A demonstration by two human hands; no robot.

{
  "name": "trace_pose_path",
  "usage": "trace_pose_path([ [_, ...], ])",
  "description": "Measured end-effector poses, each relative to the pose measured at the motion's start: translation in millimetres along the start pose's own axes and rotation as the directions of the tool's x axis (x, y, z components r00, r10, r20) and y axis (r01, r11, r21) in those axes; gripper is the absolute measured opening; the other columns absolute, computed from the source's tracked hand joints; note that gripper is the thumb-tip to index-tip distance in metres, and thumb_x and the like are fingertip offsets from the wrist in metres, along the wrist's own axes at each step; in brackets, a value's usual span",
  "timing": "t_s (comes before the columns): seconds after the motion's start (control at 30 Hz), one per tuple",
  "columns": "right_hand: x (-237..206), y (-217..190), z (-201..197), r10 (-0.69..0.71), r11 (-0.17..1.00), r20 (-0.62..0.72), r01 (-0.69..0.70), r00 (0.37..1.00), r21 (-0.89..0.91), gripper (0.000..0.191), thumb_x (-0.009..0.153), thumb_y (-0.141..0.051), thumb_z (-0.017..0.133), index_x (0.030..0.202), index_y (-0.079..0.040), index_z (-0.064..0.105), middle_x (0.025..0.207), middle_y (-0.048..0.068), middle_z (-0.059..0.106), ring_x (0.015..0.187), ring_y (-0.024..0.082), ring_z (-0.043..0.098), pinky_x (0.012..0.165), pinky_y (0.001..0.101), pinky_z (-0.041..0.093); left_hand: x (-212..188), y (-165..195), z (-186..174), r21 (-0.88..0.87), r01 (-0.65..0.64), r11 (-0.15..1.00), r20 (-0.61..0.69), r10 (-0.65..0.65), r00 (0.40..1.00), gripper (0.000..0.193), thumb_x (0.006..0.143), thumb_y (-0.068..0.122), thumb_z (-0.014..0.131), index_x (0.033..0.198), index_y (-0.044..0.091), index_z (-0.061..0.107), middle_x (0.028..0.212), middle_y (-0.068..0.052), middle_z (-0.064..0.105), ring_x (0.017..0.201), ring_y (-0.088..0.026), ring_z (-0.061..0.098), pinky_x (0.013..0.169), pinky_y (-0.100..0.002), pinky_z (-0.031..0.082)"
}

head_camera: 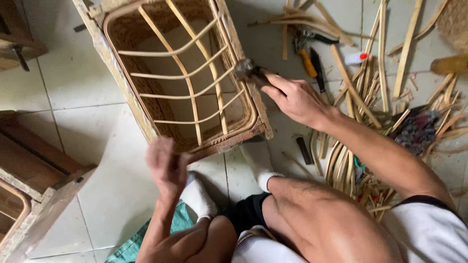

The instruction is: The person assembles a rectangular woven basket by inserting thin wooden strips into a frame, applying glue to the joints, and tapping them into place with a hammer. They also use pliers to trim excess material and adjust the strips.

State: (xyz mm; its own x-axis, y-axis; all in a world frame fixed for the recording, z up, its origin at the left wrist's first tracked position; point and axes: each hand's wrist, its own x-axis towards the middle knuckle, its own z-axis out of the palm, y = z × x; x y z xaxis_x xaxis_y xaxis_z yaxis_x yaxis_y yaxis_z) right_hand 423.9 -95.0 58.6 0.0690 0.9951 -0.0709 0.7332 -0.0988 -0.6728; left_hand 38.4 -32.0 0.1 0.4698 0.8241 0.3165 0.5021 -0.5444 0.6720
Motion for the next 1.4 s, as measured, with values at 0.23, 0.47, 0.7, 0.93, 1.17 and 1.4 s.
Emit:
trace_pose_path([
  [0.23,62,-7,-15,-0.305,0.951,-0.19,0.288,0.933,-0.109,0.023,0.12,-0.017,0.054,0.129,0.003,0.061,0.079,0.006,0.064,0.063,0.008,0.057,0.052,0.0279,0.048,-5,-12,1,-0.729,0.608,0.315,0.271,-0.682,0.679,0.051,0.104,0.016,0.064,0.15,-0.001,0.051,0.118,-0.007,0.068,0.094,-0.012,0.063,0.08,-0.027,0.055],
  [0.47,-7,-14,-13,0.146,0.988,0.095,-0.151,0.985,0.045,0.032,0.107,-0.015,0.053,0.135,0.0,0.06,0.06,0.007,0.059,0.038,0.012,0.048,0.032,0.0282,0.038,3,-38,-20,-0.722,0.658,0.211,0.431,-0.608,0.668,0.061,0.095,0.006,0.07,0.151,-0.003,0.048,0.136,-0.011,0.066,0.121,-0.016,0.063,0.102,-0.031,0.051],
  [0.7,-98,-14,15,0.02,1.0,0.111,-0.018,0.994,-0.018,0.044,0.103,-0.017,0.057,0.144,0.001,0.054,0.068,0.011,0.066,0.036,0.013,0.05,0.031,0.0245,0.045,7,-39,-26,-0.677,0.687,0.263,0.463,-0.573,0.676,0.068,0.091,0.005,0.072,0.153,-0.004,0.044,0.138,-0.013,0.063,0.122,-0.018,0.062,0.104,-0.035,0.051],
  [0.93,-87,-57,36,-0.265,0.962,0.078,0.269,0.961,-0.042,0.056,0.098,-0.02,0.068,0.15,-0.007,0.05,0.079,0.014,0.066,0.056,0.025,0.06,0.051,0.0379,0.054,-9,-47,-18,-0.72,0.641,0.267,0.422,-0.565,0.709,0.063,0.096,0.006,0.071,0.153,-0.004,0.045,0.138,-0.011,0.064,0.122,-0.018,0.062,0.103,-0.03,0.052],
  [1.17,-33,-71,89,-0.485,0.857,0.326,0.515,0.812,-0.007,0.057,0.099,-0.011,0.062,0.151,0.005,0.045,0.068,0.007,0.062,0.045,0.015,0.055,0.038,0.0265,0.051,-13,-61,-15,-0.747,0.663,-0.046,0.537,-0.63,0.562,0.076,0.104,0.057,0.034,0.157,0.003,0.039,0.153,-0.014,0.052,0.137,-0.026,0.052,0.109,-0.039,0.045],
  [1.4,5,-120,132,-0.608,0.765,0.268,0.642,0.747,-0.053,0.056,0.102,-0.027,0.064,0.147,0.002,0.049,0.085,0.015,0.072,0.048,0.014,0.057,0.038,0.0247,0.048,-6,-54,-18,-0.796,0.594,-0.115,0.526,-0.619,0.584,0.085,0.101,0.065,0.023,0.156,0.003,0.039,0.158,-0.014,0.048,0.143,-0.028,0.047,0.114,-0.041,0.041],
])
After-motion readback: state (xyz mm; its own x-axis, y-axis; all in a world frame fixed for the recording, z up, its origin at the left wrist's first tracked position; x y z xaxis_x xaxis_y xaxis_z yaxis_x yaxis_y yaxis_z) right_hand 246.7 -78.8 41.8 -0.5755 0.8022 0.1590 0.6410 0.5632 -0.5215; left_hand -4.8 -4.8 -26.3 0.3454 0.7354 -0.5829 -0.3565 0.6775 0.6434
